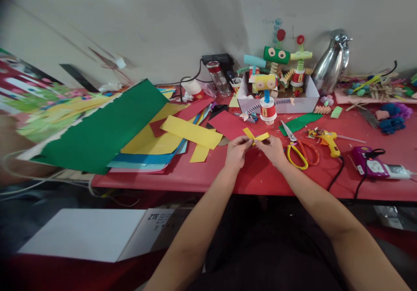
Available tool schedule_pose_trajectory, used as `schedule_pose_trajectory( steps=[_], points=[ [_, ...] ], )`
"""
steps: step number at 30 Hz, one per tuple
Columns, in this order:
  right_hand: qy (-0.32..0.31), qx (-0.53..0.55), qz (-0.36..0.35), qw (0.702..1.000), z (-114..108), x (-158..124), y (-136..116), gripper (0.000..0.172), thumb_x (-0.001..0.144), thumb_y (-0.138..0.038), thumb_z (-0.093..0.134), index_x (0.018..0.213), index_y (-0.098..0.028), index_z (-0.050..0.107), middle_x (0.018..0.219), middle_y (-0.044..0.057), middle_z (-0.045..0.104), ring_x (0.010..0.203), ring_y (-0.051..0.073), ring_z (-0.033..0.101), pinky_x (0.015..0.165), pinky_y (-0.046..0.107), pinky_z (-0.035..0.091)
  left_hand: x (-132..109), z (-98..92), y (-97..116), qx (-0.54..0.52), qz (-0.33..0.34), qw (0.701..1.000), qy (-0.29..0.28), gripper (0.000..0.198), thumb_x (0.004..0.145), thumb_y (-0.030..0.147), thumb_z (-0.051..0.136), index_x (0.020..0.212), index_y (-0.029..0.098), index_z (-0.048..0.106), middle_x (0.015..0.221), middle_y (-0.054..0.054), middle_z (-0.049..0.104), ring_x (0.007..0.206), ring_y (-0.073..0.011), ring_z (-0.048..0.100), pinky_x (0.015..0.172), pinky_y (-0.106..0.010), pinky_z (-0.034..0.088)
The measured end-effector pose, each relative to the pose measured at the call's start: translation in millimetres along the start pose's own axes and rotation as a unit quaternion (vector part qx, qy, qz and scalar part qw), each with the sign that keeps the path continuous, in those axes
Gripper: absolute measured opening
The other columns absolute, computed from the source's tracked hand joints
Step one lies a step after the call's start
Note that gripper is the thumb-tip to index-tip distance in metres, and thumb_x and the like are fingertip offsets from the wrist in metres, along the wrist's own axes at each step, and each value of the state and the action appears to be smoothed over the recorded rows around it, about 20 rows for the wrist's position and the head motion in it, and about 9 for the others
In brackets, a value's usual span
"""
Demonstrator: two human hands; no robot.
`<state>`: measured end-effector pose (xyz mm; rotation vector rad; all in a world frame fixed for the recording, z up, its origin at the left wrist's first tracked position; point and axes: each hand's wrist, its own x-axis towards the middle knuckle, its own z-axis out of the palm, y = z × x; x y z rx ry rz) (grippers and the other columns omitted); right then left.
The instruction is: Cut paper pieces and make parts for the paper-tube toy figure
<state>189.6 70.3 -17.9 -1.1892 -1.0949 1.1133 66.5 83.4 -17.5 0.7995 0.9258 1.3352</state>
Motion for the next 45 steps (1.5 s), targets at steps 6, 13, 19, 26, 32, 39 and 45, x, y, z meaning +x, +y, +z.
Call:
schedule_pose_trajectory(
  steps=[6,13,19,26,32,39,45],
  points=[
    [0.013,0.038,0.017,0.999,1.5,-0.3,-3.1,0.021,0.056,-0.035,0.078,0.064,-0.018,0.069,0.063,0.001,0.070,0.058,0.016,0.060,0.059,0.029,0.047,-0.1,1.3,-1.6,0.022,-0.013,1.000,-0.001,0.026,0.046,0.034,0.086,0.058,0.017,0.069,0.057,0.002,0.063,0.055,-0.0102,0.054,0.061,-0.026,0.045],
    [0.011,0.086,0.047,0.995,8.4,0.0,-4.9,0.024,0.056,-0.039,0.077,0.064,-0.019,0.068,0.059,0.001,0.068,0.060,0.016,0.062,0.064,0.031,0.051,2.4,-1.4,-6.2,-0.011,-0.017,0.999,0.030,0.025,0.048,0.032,0.085,0.060,0.017,0.069,0.056,0.002,0.062,0.051,-0.0100,0.053,0.058,-0.027,0.044],
    [0.015,0.109,0.064,0.992,8.0,-2.2,-7.6,0.023,0.054,-0.037,0.079,0.062,-0.019,0.065,0.059,0.000,0.067,0.059,0.015,0.061,0.063,0.030,0.050,0.8,-0.6,-4.6,-0.017,-0.007,1.000,0.001,0.024,0.049,0.031,0.085,0.060,0.017,0.068,0.058,0.002,0.063,0.054,-0.0104,0.055,0.061,-0.027,0.046],
    [0.007,0.126,0.079,0.989,7.5,-1.7,-11.3,0.024,0.051,-0.034,0.080,0.063,-0.019,0.066,0.061,-0.001,0.068,0.055,0.012,0.058,0.059,0.028,0.049,3.4,-2.2,-3.0,-0.001,-0.031,0.999,-0.011,0.026,0.049,0.033,0.085,0.060,0.017,0.068,0.057,0.002,0.064,0.052,-0.0090,0.054,0.059,-0.025,0.045],
    [0.020,0.127,0.097,0.987,4.4,-1.0,-9.0,0.027,0.050,-0.035,0.082,0.060,-0.020,0.061,0.057,-0.003,0.064,0.051,0.011,0.057,0.056,0.027,0.049,4.9,-4.8,-0.5,0.032,-0.062,0.997,-0.026,0.028,0.046,0.031,0.088,0.061,0.015,0.070,0.058,0.000,0.066,0.051,-0.0096,0.056,0.058,-0.026,0.046],
    [0.041,0.130,0.091,0.986,2.7,0.5,-7.7,0.032,0.048,-0.035,0.083,0.064,-0.020,0.060,0.060,-0.005,0.062,0.053,0.010,0.056,0.059,0.028,0.051,1.9,-4.6,6.7,-0.002,-0.104,0.993,-0.050,0.031,0.042,0.023,0.088,0.067,0.014,0.073,0.067,-0.005,0.071,0.061,-0.0131,0.064,0.069,-0.029,0.051],
    [0.031,0.139,0.099,0.985,1.9,-1.4,-10.4,0.029,0.047,-0.031,0.082,0.064,-0.020,0.061,0.060,-0.006,0.061,0.053,0.009,0.056,0.062,0.028,0.052,3.7,-5.8,8.4,-0.019,-0.119,0.992,-0.027,0.028,0.038,0.016,0.086,0.062,0.013,0.071,0.063,-0.004,0.071,0.058,-0.0130,0.064,0.067,-0.029,0.053]
  ],
)
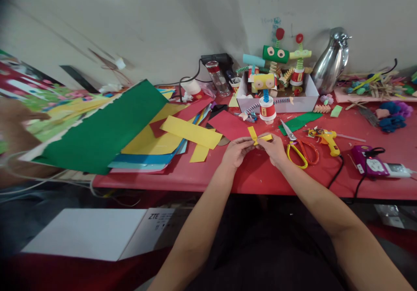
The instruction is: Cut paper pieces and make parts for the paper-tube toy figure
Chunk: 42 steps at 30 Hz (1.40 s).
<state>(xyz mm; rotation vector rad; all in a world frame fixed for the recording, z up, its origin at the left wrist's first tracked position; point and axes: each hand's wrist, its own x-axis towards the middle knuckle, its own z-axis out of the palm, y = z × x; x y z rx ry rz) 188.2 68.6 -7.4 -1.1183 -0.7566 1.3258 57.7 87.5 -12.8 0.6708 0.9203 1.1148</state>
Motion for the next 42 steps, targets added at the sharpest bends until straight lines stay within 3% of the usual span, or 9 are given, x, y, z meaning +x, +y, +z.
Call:
schedule_pose_trajectory(
  steps=[11,19,25,28,36,40,42],
  points=[
    [-0.036,-0.006,0.031,0.999,-2.4,1.6,-0.8,0.023,0.051,-0.031,0.078,0.064,-0.021,0.061,0.061,-0.005,0.061,0.056,0.010,0.059,0.056,0.024,0.052,1.8,-2.8,-0.6,0.019,-0.001,1.000,-0.011,0.022,0.042,0.017,0.082,0.058,0.016,0.067,0.058,-0.001,0.067,0.058,-0.0135,0.063,0.067,-0.030,0.053],
    [-0.035,-0.010,0.032,0.999,-5.0,1.1,-3.5,0.012,0.055,-0.031,0.070,0.059,-0.022,0.064,0.062,-0.002,0.064,0.060,0.014,0.060,0.056,0.027,0.052,-2.3,0.9,0.2,0.062,0.045,0.997,-0.023,0.007,0.051,0.016,0.074,0.056,0.020,0.070,0.058,0.000,0.066,0.055,-0.0121,0.059,0.062,-0.027,0.051],
    [-0.037,-0.021,0.027,0.999,-4.8,-3.0,-9.9,0.020,0.052,-0.033,0.077,0.060,-0.021,0.063,0.063,-0.003,0.063,0.062,0.013,0.059,0.060,0.027,0.051,-4.6,2.4,-1.6,0.090,0.103,0.990,-0.038,0.005,0.058,0.024,0.072,0.061,0.020,0.074,0.061,-0.001,0.068,0.059,-0.0129,0.058,0.064,-0.028,0.048],
    [-0.050,-0.042,0.026,0.998,-4.3,-4.2,-12.1,0.023,0.048,-0.031,0.079,0.062,-0.020,0.064,0.060,-0.003,0.061,0.060,0.012,0.057,0.058,0.026,0.048,-5.1,2.8,-2.0,0.103,0.113,0.988,-0.032,0.012,0.053,0.023,0.079,0.062,0.019,0.072,0.062,0.000,0.066,0.061,-0.0117,0.057,0.066,-0.026,0.046],
    [-0.048,-0.165,-0.101,0.980,-10.3,-0.1,-9.9,0.028,0.053,-0.026,0.074,0.075,-0.022,0.058,0.065,-0.007,0.056,0.055,0.011,0.050,0.053,0.025,0.041,-5.5,-0.9,-0.9,0.097,0.053,0.991,-0.081,0.032,0.046,0.026,0.086,0.073,0.018,0.072,0.072,0.000,0.067,0.070,-0.0126,0.058,0.070,-0.027,0.046],
    [-0.083,-0.107,-0.047,0.990,-11.3,2.3,-7.3,0.041,0.055,-0.031,0.078,0.088,-0.024,0.055,0.066,-0.007,0.061,0.060,0.013,0.058,0.060,0.029,0.047,-2.4,-1.1,-3.5,0.081,0.080,0.992,-0.045,0.030,0.047,0.028,0.086,0.072,0.017,0.073,0.069,0.000,0.068,0.067,-0.0131,0.059,0.072,-0.029,0.047],
    [-0.098,-0.094,-0.029,0.990,-11.4,3.6,-5.6,0.039,0.055,-0.034,0.080,0.085,-0.022,0.058,0.070,-0.003,0.065,0.065,0.015,0.062,0.065,0.031,0.049,-1.2,-0.7,-4.2,0.060,0.092,0.994,-0.020,0.028,0.047,0.027,0.086,0.068,0.018,0.070,0.065,0.002,0.066,0.063,-0.0112,0.058,0.069,-0.027,0.047]
  ],
)
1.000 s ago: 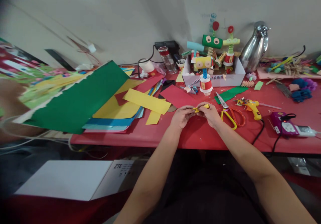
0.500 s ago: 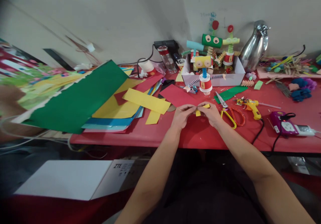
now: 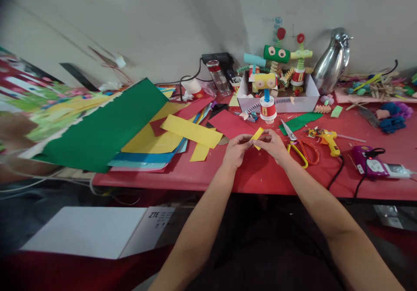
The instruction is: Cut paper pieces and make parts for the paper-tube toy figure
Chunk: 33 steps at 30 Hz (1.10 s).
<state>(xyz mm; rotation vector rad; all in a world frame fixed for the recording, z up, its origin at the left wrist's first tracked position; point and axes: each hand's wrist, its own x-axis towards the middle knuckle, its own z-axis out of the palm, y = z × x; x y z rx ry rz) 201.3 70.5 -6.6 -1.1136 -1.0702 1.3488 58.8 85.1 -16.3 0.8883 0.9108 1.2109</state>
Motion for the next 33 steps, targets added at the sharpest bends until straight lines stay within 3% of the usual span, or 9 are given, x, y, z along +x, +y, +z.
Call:
schedule_pose_trajectory(
  steps=[8,13,19,26,30,33],
  points=[
    [0.045,-0.080,-0.037,0.995,-4.6,3.1,5.5,0.017,0.057,-0.032,0.076,0.068,-0.020,0.070,0.067,0.000,0.068,0.063,0.014,0.058,0.066,0.031,0.047,-1.2,2.3,1.4,-0.024,-0.042,0.999,0.000,0.031,0.048,0.032,0.086,0.067,0.016,0.068,0.069,-0.001,0.068,0.066,-0.0135,0.063,0.071,-0.031,0.051],
    [0.045,-0.079,-0.056,0.994,-2.0,1.2,4.2,0.017,0.059,-0.035,0.076,0.068,-0.021,0.072,0.065,0.000,0.068,0.062,0.015,0.059,0.065,0.031,0.047,-0.1,1.7,0.3,-0.052,-0.058,0.997,0.003,0.034,0.043,0.032,0.089,0.065,0.015,0.069,0.067,-0.002,0.069,0.065,-0.0160,0.065,0.071,-0.033,0.054],
    [0.030,-0.022,-0.045,0.998,5.6,1.6,-0.4,0.019,0.057,-0.036,0.079,0.065,-0.021,0.072,0.060,-0.001,0.067,0.057,0.014,0.059,0.063,0.032,0.050,5.3,-0.3,-1.0,-0.108,-0.078,0.989,0.058,0.028,0.048,0.020,0.088,0.060,0.015,0.063,0.056,0.003,0.063,0.053,-0.0104,0.060,0.062,-0.026,0.052],
    [0.033,0.002,-0.046,0.998,3.4,2.4,0.6,0.018,0.056,-0.034,0.078,0.067,-0.021,0.072,0.062,-0.001,0.067,0.057,0.014,0.059,0.062,0.031,0.050,3.3,1.4,-2.7,-0.099,-0.045,0.994,0.031,0.029,0.046,0.024,0.088,0.061,0.016,0.065,0.060,0.003,0.065,0.055,-0.0102,0.059,0.061,-0.026,0.051],
    [0.051,-0.064,-0.088,0.993,0.8,2.5,3.9,0.016,0.061,-0.034,0.073,0.069,-0.021,0.071,0.064,0.000,0.067,0.061,0.015,0.059,0.064,0.031,0.048,2.1,2.3,-4.8,-0.045,-0.006,0.999,0.021,0.027,0.051,0.028,0.086,0.066,0.016,0.067,0.065,0.002,0.065,0.058,-0.0104,0.058,0.063,-0.026,0.049],
    [0.042,-0.114,-0.111,0.986,2.0,2.5,4.6,0.014,0.063,-0.034,0.070,0.069,-0.021,0.070,0.067,0.001,0.068,0.062,0.016,0.060,0.066,0.033,0.048,3.5,2.6,-6.1,-0.012,0.011,0.999,0.044,0.022,0.055,0.027,0.082,0.060,0.017,0.064,0.057,0.003,0.060,0.054,-0.0097,0.055,0.057,-0.024,0.046]
  ],
)
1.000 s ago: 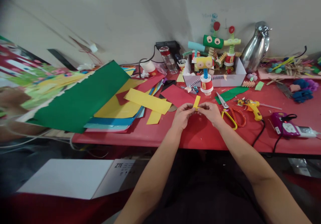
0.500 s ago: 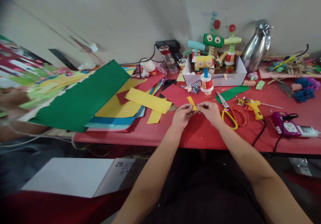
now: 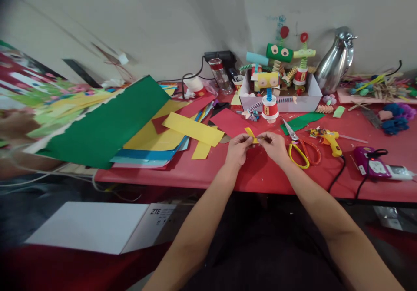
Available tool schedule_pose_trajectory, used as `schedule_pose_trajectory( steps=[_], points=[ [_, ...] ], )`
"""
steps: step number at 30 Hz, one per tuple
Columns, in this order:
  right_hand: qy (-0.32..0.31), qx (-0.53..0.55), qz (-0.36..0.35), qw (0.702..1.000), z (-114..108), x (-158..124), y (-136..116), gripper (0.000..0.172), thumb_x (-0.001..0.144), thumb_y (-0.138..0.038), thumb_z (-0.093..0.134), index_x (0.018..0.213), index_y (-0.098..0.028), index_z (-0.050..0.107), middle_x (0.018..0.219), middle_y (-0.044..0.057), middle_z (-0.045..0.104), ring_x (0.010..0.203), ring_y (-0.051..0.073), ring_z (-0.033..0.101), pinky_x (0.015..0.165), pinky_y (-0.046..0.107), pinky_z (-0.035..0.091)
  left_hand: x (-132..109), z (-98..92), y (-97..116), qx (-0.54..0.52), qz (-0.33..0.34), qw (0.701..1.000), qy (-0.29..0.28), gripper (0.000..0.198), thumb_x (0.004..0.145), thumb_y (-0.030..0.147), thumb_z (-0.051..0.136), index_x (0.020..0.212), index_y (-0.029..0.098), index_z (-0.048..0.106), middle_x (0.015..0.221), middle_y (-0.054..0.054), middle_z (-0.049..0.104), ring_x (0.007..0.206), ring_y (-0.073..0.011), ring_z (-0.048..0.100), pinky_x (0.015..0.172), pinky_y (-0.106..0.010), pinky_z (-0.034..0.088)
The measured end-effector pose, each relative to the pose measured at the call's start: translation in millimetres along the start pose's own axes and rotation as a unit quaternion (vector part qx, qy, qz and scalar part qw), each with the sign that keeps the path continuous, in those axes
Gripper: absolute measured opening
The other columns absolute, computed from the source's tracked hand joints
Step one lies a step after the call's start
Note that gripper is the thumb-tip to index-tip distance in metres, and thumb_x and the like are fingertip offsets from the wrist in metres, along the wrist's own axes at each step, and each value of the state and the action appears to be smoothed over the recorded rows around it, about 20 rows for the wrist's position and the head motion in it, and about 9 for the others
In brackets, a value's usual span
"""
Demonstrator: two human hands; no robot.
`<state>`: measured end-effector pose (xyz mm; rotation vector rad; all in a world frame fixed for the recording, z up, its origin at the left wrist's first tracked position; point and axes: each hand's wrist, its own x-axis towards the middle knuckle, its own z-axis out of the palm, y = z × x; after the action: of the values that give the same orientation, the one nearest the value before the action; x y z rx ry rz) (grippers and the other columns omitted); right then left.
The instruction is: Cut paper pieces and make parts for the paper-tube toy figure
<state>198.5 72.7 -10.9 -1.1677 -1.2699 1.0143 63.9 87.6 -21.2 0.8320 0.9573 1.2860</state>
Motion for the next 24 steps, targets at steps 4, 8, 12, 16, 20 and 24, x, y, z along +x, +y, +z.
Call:
schedule_pose_trajectory(
  steps=[4,8,12,16,20,24],
  points=[
    [-0.007,-0.010,0.000,1.000,0.8,0.4,0.3,0.014,0.066,-0.035,0.068,0.068,-0.021,0.069,0.067,0.002,0.068,0.062,0.018,0.061,0.066,0.034,0.049,1.0,1.2,-0.3,0.012,0.015,1.000,0.017,0.018,0.057,0.025,0.079,0.056,0.018,0.063,0.052,0.004,0.057,0.050,-0.0087,0.051,0.053,-0.023,0.043],
    [-0.002,0.011,0.034,0.999,-1.9,0.4,0.8,0.017,0.064,-0.035,0.071,0.073,-0.022,0.069,0.071,0.001,0.069,0.067,0.017,0.062,0.068,0.034,0.050,-1.6,2.6,0.1,0.042,0.031,0.999,0.005,0.016,0.058,0.028,0.080,0.063,0.018,0.069,0.059,0.002,0.064,0.055,-0.0110,0.056,0.058,-0.025,0.047],
    [-0.023,0.043,0.079,0.996,-4.0,0.7,-1.8,0.021,0.058,-0.034,0.076,0.071,-0.021,0.067,0.068,0.000,0.067,0.064,0.016,0.061,0.066,0.033,0.050,-4.4,2.7,1.4,0.047,0.009,0.999,-0.023,0.022,0.056,0.033,0.082,0.064,0.016,0.070,0.061,-0.001,0.067,0.057,-0.0131,0.060,0.061,-0.027,0.048],
    [-0.014,0.075,0.102,0.992,-5.7,2.0,-6.0,0.016,0.058,-0.031,0.074,0.066,-0.020,0.065,0.061,-0.003,0.063,0.058,0.014,0.059,0.063,0.032,0.049,-6.3,2.3,6.8,0.014,-0.052,0.997,-0.058,0.029,0.052,0.035,0.084,0.068,0.015,0.071,0.064,-0.004,0.069,0.062,-0.0171,0.065,0.069,-0.033,0.052],
    [-0.016,0.107,0.146,0.983,-7.8,2.7,-8.3,0.017,0.054,-0.028,0.075,0.067,-0.020,0.066,0.060,-0.003,0.063,0.057,0.012,0.058,0.060,0.028,0.046,-7.1,2.3,12.3,-0.026,-0.094,0.993,-0.060,0.029,0.046,0.027,0.085,0.068,0.014,0.071,0.064,-0.005,0.070,0.067,-0.0215,0.069,0.077,-0.040,0.055],
    [-0.027,0.123,0.167,0.978,-8.7,2.7,-8.5,0.018,0.053,-0.027,0.076,0.067,-0.021,0.067,0.061,-0.003,0.064,0.057,0.011,0.057,0.058,0.027,0.045,-6.4,1.7,12.6,-0.040,-0.099,0.994,-0.036,0.030,0.041,0.022,0.083,0.067,0.015,0.069,0.063,-0.002,0.070,0.059,-0.0168,0.067,0.070,-0.035,0.056]
  ],
)
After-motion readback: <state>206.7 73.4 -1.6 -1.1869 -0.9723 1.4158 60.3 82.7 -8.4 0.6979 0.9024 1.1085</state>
